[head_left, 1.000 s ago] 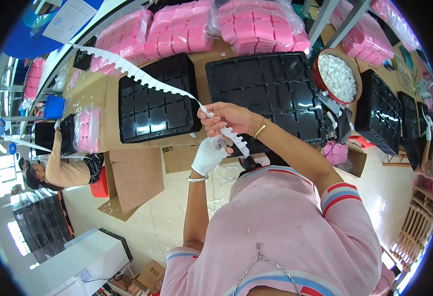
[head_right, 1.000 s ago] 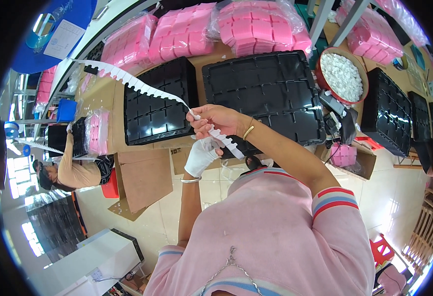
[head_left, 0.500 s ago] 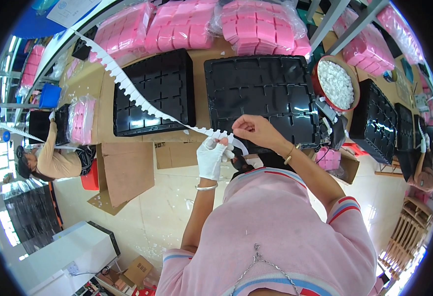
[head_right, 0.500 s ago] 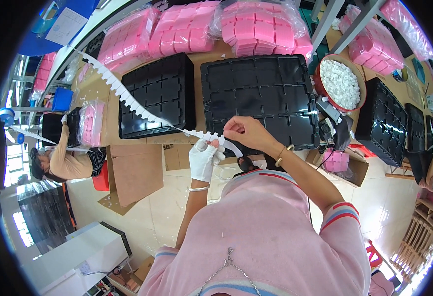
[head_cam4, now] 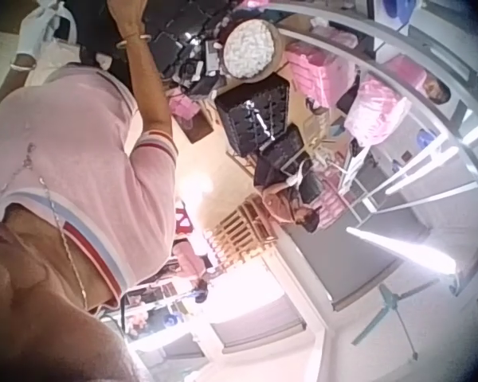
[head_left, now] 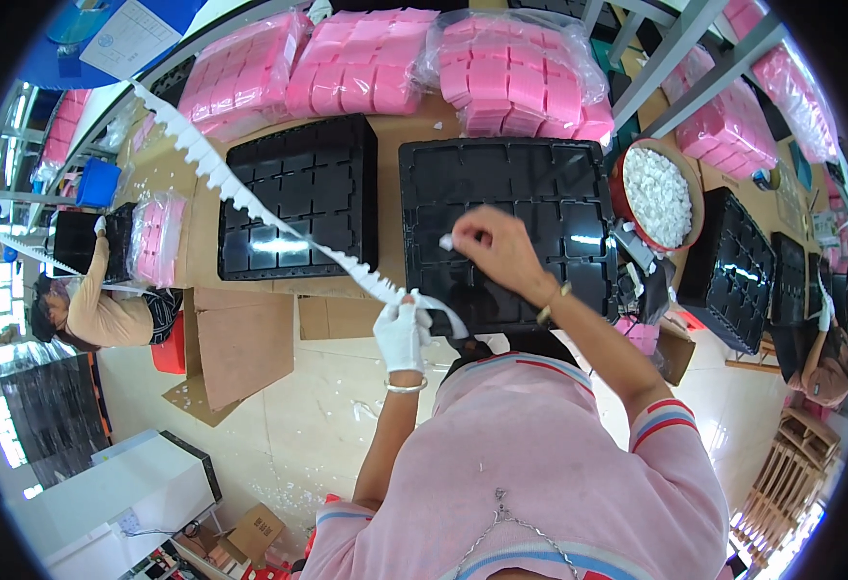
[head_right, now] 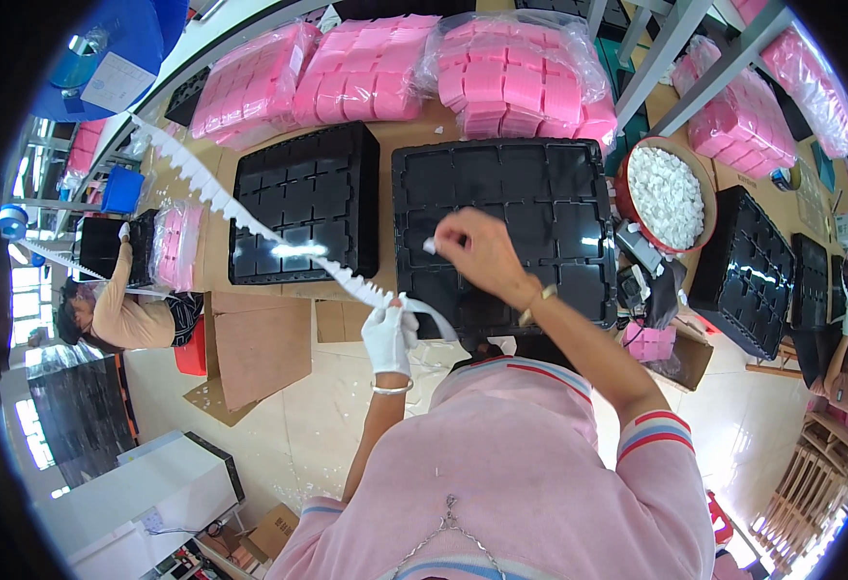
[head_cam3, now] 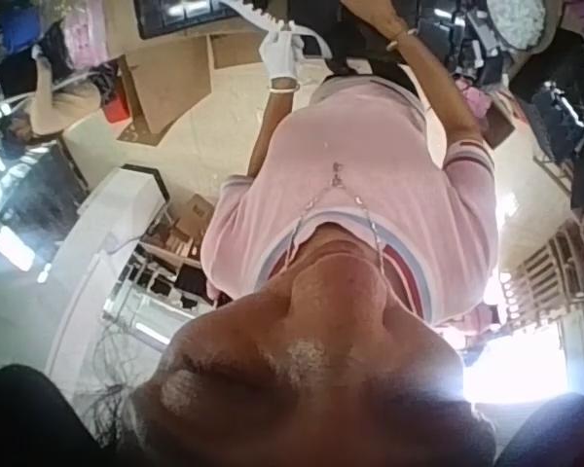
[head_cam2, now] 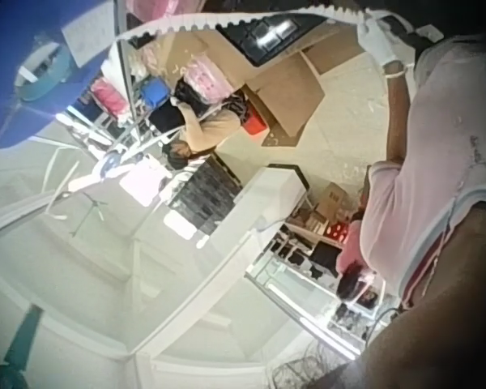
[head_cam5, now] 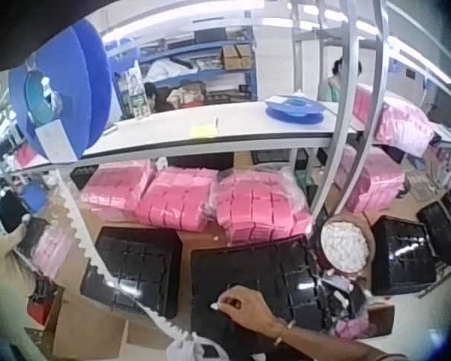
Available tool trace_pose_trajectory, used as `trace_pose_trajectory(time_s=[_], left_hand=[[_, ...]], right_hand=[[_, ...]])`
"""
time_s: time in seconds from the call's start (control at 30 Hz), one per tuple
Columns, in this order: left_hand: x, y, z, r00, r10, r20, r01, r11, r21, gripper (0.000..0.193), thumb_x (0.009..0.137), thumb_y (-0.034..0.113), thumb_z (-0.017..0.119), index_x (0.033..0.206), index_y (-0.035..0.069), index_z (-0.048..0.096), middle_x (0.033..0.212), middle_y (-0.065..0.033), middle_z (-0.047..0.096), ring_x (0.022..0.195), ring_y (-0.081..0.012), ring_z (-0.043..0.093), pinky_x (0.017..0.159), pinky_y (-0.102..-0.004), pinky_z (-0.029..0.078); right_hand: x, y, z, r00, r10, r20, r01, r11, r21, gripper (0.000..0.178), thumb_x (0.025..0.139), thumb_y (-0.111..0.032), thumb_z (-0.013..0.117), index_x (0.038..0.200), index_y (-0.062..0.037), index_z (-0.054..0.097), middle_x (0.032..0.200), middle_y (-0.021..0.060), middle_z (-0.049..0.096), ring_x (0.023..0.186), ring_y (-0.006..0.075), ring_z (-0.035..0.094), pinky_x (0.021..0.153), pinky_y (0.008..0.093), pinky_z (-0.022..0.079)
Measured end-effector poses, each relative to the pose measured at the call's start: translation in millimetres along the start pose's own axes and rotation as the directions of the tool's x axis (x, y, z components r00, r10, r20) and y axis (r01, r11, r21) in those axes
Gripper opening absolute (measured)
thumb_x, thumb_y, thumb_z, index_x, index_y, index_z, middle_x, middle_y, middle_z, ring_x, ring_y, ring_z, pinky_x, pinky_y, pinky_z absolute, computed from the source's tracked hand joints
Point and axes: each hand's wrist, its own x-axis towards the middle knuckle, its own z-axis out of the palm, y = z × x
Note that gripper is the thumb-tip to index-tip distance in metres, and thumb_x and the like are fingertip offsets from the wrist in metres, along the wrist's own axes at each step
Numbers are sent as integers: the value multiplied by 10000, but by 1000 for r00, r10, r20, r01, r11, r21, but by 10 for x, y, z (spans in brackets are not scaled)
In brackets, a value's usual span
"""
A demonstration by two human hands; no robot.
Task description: The person peels adhesive pieces from a tape strip and attaches them to black trays by hand, then fits pink foam inserts into the trays and presses them down.
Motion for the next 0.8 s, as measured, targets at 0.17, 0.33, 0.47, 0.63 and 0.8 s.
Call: trace_pose_trajectory(time_s=[0.17, 0.33, 0.47, 0.63, 0.8], left_hand=[[-53, -580, -473, 978, 177, -108, -157, 972, 173, 171, 942, 137, 701, 815, 37, 645, 598, 21, 534, 471, -46, 444, 420, -247, 323], [-356, -760, -722, 976, -12, -218, 62, 972, 227, 147, 908, 133, 725, 838, 11, 680, 617, 20, 555, 483, -56, 437, 431, -263, 324], [-446, -1000, -838, 966, -93, -243, 162, 946, 281, 166, 882, 152, 753, 853, -4, 705, 636, -1, 594, 478, -65, 452, 433, -272, 336], [-483, -891, -725, 960, -148, -236, 206, 947, 245, 139, 894, 160, 774, 878, 33, 720, 701, 3, 642, 531, -67, 495, 482, -250, 371], [-395, -704, -642, 975, -76, -208, 89, 995, 54, 184, 903, 211, 781, 917, 38, 719, 698, -1, 646, 534, -68, 502, 498, -237, 366]], right_hand=[[1049, 558, -156, 962, -265, 63, 272, 929, -251, 97, 799, -128, 728, 869, -68, 699, 935, 101, 621, 845, 259, 614, 735, 356, 503], [1504, 713, -29, 946, -253, 205, 311, 888, -339, 65, 791, -116, 710, 833, -73, 685, 939, 109, 606, 900, 312, 612, 790, 402, 504], [1615, 714, 101, 967, -110, 231, 205, 874, -442, 45, 802, -135, 689, 811, -97, 667, 928, 107, 604, 949, 324, 609, 799, 432, 515], [1605, 729, 132, 964, -150, 217, 247, 802, -544, 46, 829, -147, 658, 811, -107, 643, 916, 109, 615, 976, 339, 609, 797, 461, 516], [1676, 658, 96, 945, -95, 312, 271, 762, -588, 73, 861, -162, 621, 838, -96, 638, 913, 108, 632, 952, 345, 627, 780, 477, 517]])
